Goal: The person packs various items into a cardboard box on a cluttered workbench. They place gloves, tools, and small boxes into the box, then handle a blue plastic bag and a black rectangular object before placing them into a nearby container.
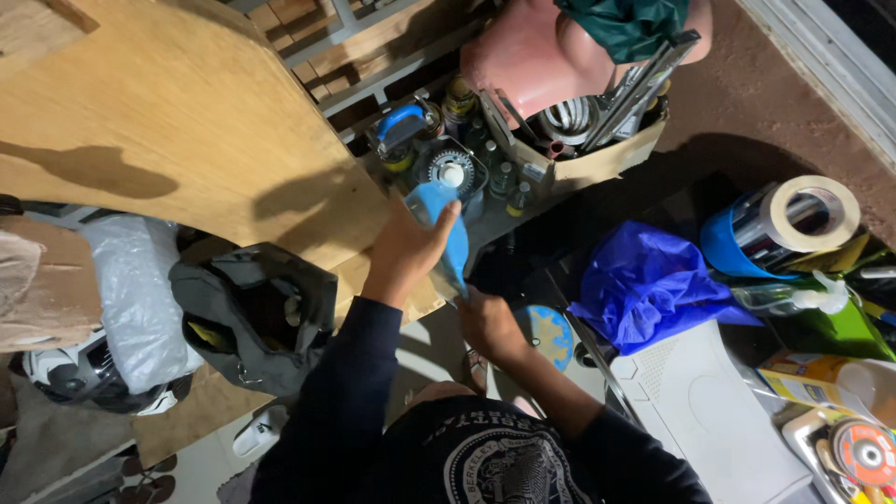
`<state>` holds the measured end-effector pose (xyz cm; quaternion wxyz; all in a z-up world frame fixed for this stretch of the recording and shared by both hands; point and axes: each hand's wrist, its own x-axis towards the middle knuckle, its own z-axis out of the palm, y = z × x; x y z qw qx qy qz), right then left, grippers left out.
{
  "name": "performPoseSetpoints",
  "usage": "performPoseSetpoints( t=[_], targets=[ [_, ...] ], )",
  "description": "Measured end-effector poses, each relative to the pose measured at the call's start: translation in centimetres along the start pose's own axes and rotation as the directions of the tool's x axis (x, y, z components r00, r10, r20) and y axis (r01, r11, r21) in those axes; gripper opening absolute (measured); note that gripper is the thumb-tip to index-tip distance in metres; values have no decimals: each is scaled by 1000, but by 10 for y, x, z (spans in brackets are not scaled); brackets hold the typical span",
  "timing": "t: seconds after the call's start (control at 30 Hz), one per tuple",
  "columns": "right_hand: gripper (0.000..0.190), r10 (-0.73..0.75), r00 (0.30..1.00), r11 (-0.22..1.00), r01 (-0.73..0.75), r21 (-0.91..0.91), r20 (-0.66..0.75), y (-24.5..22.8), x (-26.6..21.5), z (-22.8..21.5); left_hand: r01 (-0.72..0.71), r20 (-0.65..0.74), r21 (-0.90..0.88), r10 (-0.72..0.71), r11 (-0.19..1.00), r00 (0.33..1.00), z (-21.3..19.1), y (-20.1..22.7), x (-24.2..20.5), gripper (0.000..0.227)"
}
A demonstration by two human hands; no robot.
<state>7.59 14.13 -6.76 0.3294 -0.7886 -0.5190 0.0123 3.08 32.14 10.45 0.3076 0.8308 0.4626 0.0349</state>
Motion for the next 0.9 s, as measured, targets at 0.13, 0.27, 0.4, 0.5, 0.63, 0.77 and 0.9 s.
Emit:
performPoseSetpoints(
  t=[0.13,0.27,0.4,0.5,0.63,0.77,0.9],
  targets=[
    [12,-125,992,992,125,22,18,-23,6,0,151,333,-6,-141,989,933,17,-19,10,97],
    [19,42,999,953,-33,300,-25,-14,8,25,111,283,-37,-96,993,954,63,-47,28,52],
    [26,129,977,904,-187,383,172,33,-2,88,51,72,-22,-49,998,996,111,-72,24,36],
    [14,71,973,992,-92,89,219,50,2,117,43,-35,-162,-50,986,998,112,-64,8,36],
    [27,67,941,996,-80,26,332,52,17,117,29,-175,-216,-68,976,982,115,-52,0,44],
    [47,81,875,997,-62,-55,478,53,23,115,26,-249,-227,-83,974,965,155,-82,16,52],
    [62,90,823,994,-40,-102,560,66,17,112,1,-346,-261,-95,965,933,202,-119,37,54]
  ],
)
